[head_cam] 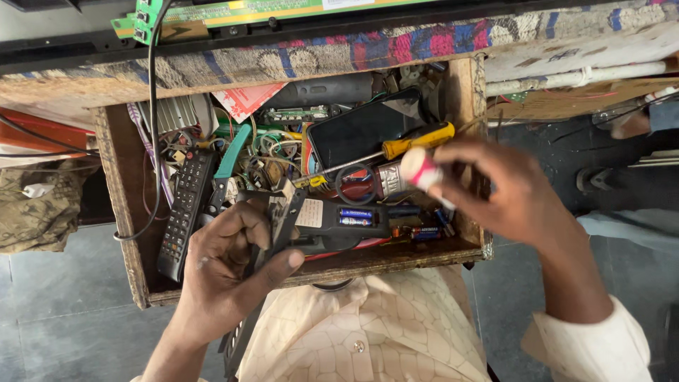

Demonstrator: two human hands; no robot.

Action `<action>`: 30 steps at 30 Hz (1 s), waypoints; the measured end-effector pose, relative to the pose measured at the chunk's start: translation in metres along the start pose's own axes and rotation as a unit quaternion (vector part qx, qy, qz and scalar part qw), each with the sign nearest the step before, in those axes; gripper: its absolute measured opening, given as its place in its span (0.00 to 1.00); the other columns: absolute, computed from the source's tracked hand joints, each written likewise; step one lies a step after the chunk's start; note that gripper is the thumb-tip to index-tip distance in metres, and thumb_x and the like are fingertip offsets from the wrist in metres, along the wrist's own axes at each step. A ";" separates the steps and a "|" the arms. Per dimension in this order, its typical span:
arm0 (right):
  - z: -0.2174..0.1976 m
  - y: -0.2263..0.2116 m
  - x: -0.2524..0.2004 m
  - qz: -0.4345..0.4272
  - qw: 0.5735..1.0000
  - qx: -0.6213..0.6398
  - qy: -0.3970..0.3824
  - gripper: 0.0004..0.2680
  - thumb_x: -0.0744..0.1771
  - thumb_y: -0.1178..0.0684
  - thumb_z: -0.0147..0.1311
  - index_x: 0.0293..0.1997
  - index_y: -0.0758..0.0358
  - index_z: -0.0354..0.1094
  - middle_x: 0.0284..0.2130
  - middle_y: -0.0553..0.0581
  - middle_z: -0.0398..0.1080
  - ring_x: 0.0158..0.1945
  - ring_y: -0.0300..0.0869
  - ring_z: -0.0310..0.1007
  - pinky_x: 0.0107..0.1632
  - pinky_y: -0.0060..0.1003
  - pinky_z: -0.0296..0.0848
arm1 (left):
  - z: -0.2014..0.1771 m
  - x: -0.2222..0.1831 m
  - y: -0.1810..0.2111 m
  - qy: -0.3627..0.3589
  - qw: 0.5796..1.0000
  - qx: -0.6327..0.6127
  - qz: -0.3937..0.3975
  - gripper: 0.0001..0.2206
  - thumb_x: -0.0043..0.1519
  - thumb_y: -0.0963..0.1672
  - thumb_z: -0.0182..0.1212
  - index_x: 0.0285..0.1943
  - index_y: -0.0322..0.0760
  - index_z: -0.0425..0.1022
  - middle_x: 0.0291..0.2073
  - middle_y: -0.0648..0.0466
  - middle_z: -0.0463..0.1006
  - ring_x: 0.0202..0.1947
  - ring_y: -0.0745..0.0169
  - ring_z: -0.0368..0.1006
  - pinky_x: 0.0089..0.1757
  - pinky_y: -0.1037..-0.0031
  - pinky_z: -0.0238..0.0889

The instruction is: The person manipulates the internal components of a disassembled television, using a soldering iron to apply heat to wires and circuit board points, and handling plastic casing parts.

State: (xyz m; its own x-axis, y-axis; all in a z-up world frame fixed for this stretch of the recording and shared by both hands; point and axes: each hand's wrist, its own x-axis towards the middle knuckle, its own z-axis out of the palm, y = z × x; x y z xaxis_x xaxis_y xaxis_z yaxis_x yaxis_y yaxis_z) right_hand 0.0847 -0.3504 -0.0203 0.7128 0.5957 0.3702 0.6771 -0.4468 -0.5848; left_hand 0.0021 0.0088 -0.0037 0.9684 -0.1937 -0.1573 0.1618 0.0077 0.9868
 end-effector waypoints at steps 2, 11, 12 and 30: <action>0.006 -0.021 -0.009 0.059 0.993 0.012 -0.104 0.08 0.67 0.55 0.63 0.49 0.62 0.71 0.42 0.54 0.79 0.36 0.39 0.81 0.37 0.33 0.78 | 0.001 0.002 -0.004 0.004 1.000 0.007 -0.015 0.12 0.60 0.36 0.70 0.36 0.34 0.67 0.25 0.60 0.66 0.23 0.82 0.54 0.25 0.84 0.45; 0.003 -0.060 -0.001 0.183 0.908 -0.369 -0.076 0.07 0.62 0.54 0.65 0.39 0.61 0.76 0.49 0.55 0.67 0.57 0.53 0.64 0.57 0.60 0.65 | 0.029 0.007 0.010 0.067 0.995 0.055 0.052 0.20 0.54 0.35 0.72 0.51 0.30 0.66 0.34 0.57 0.76 0.33 0.75 0.70 0.33 0.82 0.65; 0.009 -0.062 0.001 0.221 0.880 -0.411 -0.085 0.07 0.63 0.51 0.65 0.38 0.60 0.75 0.50 0.55 0.64 0.59 0.55 0.61 0.58 0.62 0.63 | 0.032 0.007 0.013 0.079 0.990 0.074 0.092 0.22 0.53 0.35 0.73 0.53 0.29 0.65 0.38 0.56 0.75 0.37 0.72 0.72 0.36 0.82 0.69; 0.030 -0.066 0.007 0.233 0.898 -0.372 0.008 0.12 0.58 0.56 0.65 0.39 0.74 0.74 0.61 0.59 0.64 0.72 0.55 0.54 0.67 0.58 0.60 | 0.028 0.005 0.028 0.065 0.986 0.151 -0.011 0.22 0.51 0.43 0.78 0.52 0.31 0.78 0.22 0.58 0.72 0.23 0.75 0.60 0.23 0.76 0.57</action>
State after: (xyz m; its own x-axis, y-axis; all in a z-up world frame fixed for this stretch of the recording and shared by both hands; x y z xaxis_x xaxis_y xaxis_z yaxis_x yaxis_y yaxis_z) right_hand 0.0399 -0.2967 -0.0003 0.9489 0.2212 0.2252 0.2350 -0.9713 -0.0362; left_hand 0.0059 -0.0197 0.0243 0.9846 -0.0619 -0.1635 0.1389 -0.2913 0.9465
